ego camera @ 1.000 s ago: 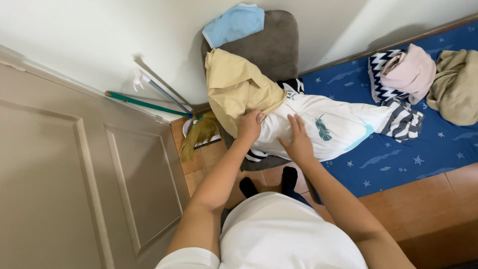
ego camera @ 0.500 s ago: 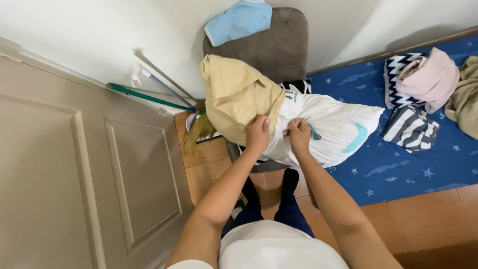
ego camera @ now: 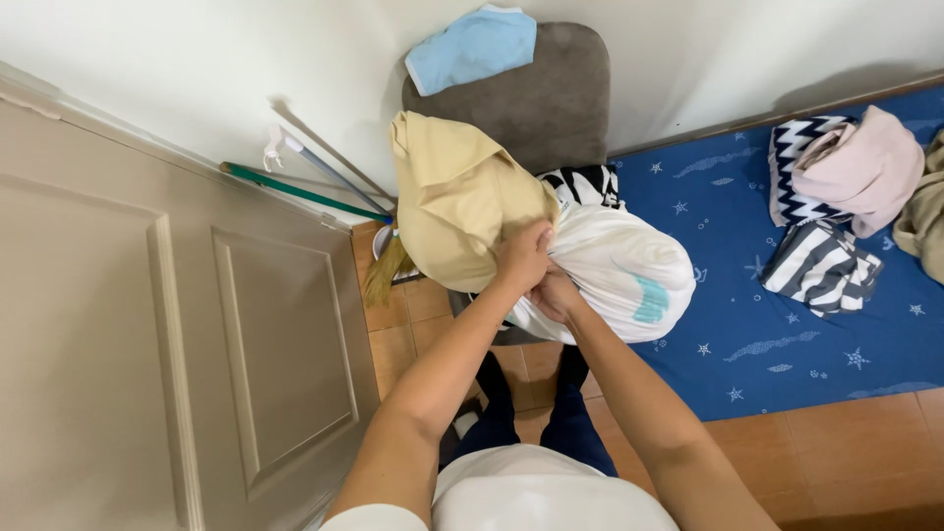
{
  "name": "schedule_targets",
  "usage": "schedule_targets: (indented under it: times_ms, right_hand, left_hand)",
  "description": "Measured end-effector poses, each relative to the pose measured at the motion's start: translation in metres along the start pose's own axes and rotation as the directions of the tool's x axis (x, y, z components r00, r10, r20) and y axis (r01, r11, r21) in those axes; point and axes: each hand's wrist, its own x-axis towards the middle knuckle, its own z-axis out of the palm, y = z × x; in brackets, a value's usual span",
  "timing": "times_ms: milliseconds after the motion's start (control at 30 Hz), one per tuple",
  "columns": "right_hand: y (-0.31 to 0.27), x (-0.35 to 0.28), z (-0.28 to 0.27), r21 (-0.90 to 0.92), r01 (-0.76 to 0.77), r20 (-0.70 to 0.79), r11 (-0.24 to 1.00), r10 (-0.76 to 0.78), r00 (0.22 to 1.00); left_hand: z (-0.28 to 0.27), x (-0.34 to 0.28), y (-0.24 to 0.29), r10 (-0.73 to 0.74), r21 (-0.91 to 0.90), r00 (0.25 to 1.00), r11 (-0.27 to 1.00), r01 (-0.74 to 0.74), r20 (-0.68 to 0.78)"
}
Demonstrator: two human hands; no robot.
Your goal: The person picks up a pillowcase and a pillow, then inserts the pillow into the case by hand. They repeatedly adjust and smooth the fabric to fit the pillow inside, working on a chair in a bedroom.
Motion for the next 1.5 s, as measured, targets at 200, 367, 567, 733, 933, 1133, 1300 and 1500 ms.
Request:
schedule_targets:
  times_ms: [200,367,567,733,933,1133,1300,1500]
  right_hand:
    - [0.014,0.033,-0.032,-0.363,-0.011,-0.049,0.932,-0.007,0.999]
    - [-0.005,0.026,-0.005,-0.233,0.038,-0.078,0.972,-0.058,0.995]
    - [-0.033,0.019,0.001,-0.132,0.085,-0.142,0.988,-0.103,0.984]
    - [-0.063,0.018,0.017,-0.108,0.072,-0.193,0.991,-0.092,0.977]
    - [-0.076,0.013,0.024,-0.141,0.028,-0.262,0.99,-0.064,0.963]
    - [-0.063,-0.038,0.045,-0.57,0.193,-0.275,0.799,-0.407,0.871]
    - [-0.051,-0.082,0.082,-0.975,-0.162,-0.024,-0.152,-0.655,0.755]
    - [-0.032,-0.031,0.013,-0.862,-0.17,0.168,-0.477,-0.586,0.793]
  left_hand:
    - [0.009,0.022,-0.03,-0.063,-0.066,0.864,0.992,0.111,0.5]
    - [0.002,0.03,-0.039,-0.091,0.045,0.934,0.996,0.08,0.346]
    - [-0.021,0.007,-0.024,-0.028,-0.217,0.993,0.975,0.053,0.116]
    - [-0.018,-0.037,-0.048,-0.016,-0.22,0.992,0.975,-0.012,-0.127]
    - [-0.011,-0.046,-0.054,-0.018,0.15,0.982,0.988,0.046,-0.187]
    - [0.0,-0.033,-0.071,0.038,0.185,0.97,0.983,0.007,-0.242]
    - [0.002,-0.036,-0.061,0.081,0.057,0.968,0.996,-0.069,-0.236]
    - [0.029,-0.028,-0.082,-0.113,0.104,0.985,0.987,0.126,-0.128]
